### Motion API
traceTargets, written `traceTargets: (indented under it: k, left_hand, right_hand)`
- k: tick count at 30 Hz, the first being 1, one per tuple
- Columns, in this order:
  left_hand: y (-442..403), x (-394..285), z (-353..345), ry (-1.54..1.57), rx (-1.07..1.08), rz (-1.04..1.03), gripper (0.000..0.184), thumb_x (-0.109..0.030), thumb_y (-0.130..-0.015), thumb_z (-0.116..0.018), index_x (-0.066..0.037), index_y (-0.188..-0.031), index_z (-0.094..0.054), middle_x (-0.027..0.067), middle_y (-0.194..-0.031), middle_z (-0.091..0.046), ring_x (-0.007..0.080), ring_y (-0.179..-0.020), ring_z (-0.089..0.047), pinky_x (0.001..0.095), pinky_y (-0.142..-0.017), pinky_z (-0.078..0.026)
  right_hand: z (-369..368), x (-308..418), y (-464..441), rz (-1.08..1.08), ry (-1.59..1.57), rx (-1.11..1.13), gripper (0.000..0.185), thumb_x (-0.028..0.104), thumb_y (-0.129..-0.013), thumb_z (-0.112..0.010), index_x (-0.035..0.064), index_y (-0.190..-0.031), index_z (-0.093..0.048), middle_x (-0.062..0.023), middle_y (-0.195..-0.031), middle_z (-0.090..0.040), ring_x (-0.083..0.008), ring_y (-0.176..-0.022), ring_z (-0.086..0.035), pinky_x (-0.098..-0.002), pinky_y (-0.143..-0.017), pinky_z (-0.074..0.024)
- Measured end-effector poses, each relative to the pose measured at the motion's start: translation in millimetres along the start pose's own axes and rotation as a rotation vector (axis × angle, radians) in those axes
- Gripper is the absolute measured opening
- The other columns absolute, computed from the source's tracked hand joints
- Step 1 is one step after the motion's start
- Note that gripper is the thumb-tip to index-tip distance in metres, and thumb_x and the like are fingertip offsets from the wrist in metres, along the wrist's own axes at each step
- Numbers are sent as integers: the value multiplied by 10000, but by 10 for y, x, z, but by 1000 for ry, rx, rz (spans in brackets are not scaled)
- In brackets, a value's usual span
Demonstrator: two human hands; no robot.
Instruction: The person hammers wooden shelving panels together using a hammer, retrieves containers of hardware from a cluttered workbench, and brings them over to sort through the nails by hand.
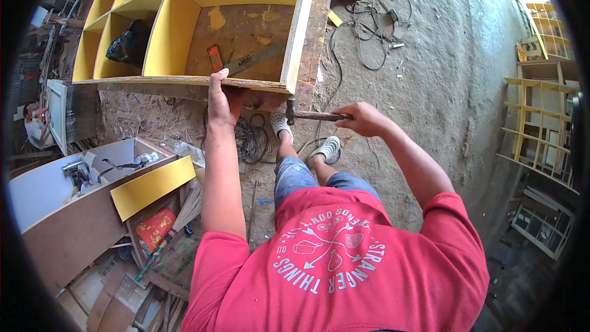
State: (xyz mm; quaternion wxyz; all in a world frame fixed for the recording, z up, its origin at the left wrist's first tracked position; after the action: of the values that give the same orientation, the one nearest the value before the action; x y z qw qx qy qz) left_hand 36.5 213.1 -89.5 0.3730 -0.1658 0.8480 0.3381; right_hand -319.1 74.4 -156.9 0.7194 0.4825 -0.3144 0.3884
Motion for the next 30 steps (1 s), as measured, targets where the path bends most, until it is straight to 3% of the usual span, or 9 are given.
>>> traceTargets:
  k: [6,7,10,15,16,22,24,28,30]
  left_hand:
    - [0,15,9,-7,-6,23,517,-415,-896,-703,-75,-1276,-614,89,-1209,-675,241,-1124,-658,435,-968,-564]
    - [-12,7,11,-11,-9,20,528,-417,-895,-702,-72,-1285,-614,92,-1216,-676,242,-1135,-657,438,-975,-561]
    - [14,16,-56,-15,1,-41,637,-459,-907,-677,-43,-1382,-592,128,-1311,-676,277,-1154,-680,452,-949,-594]
    - [-50,103,54,1,-12,-4,662,-461,-905,-671,-31,-1400,-582,126,-1336,-671,277,-1166,-672,461,-973,-579]
    - [-47,84,52,0,-37,-12,667,-461,-905,-668,-28,-1404,-579,126,-1340,-670,278,-1168,-671,464,-977,-576]
    - [82,-10,-20,15,0,62,591,-508,-900,-744,-73,-1279,-617,79,-1184,-651,227,-1070,-659,419,-962,-558]
    - [-33,96,260,-210,-273,22,887,-545,-907,-784,110,-1446,-527,203,-1364,-628,299,-1176,-659,438,-1047,-543]
    - [400,-454,5,-977,-660,-711,852,-339,-924,-818,151,-1510,-440,381,-1642,-354,456,-1575,-319,481,-1314,-239]
    - [364,-903,152,-966,-542,-985,654,-284,-963,-776,87,-1451,-547,339,-1617,-433,434,-1528,-414,497,-1293,-289]
  right_hand:
    - [-63,249,93,65,93,204,384,286,-985,-752,100,-1321,-740,-211,-1132,-778,-387,-1044,-746,-455,-934,-567]
    - [-76,183,61,-101,-23,-140,390,278,-986,-748,77,-1320,-737,-217,-1136,-776,-400,-1071,-738,-460,-948,-566]
    - [-374,204,71,99,23,-187,420,293,-978,-755,64,-1330,-731,-227,-1104,-775,-401,-1010,-746,-447,-910,-579]
    - [-166,370,68,-212,58,-145,477,336,-973,-756,61,-1361,-714,-253,-1131,-756,-406,-1075,-741,-441,-916,-575]
    - [-390,91,42,-30,-6,-237,475,339,-978,-755,57,-1358,-713,-253,-1120,-760,-373,-1030,-757,-432,-903,-578]
    - [-327,356,426,-51,-138,-145,429,322,-983,-779,7,-1268,-723,-173,-947,-752,-206,-845,-686,-394,-795,-557]
    - [-282,439,573,-135,-145,-153,427,341,-955,-814,1,-1198,-728,-101,-826,-660,-162,-756,-565,-379,-714,-512]
    - [-320,405,724,-265,-142,-323,433,361,-910,-859,7,-1121,-725,-38,-767,-585,-133,-721,-510,-356,-655,-459]
    - [-367,412,734,-309,-141,-454,417,353,-913,-856,13,-1118,-727,-20,-767,-583,-123,-719,-501,-340,-650,-446]
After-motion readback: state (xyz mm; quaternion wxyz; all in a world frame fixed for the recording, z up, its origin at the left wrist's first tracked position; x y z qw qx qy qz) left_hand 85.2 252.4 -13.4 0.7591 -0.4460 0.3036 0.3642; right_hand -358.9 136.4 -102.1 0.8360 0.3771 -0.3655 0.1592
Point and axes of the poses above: each hand's wrist, its own y-axis away from the middle knuckle, its own z-axis out of the back of the hand, x = y × z, the point moved 1 cm from there along -y, towards the middle knuckle
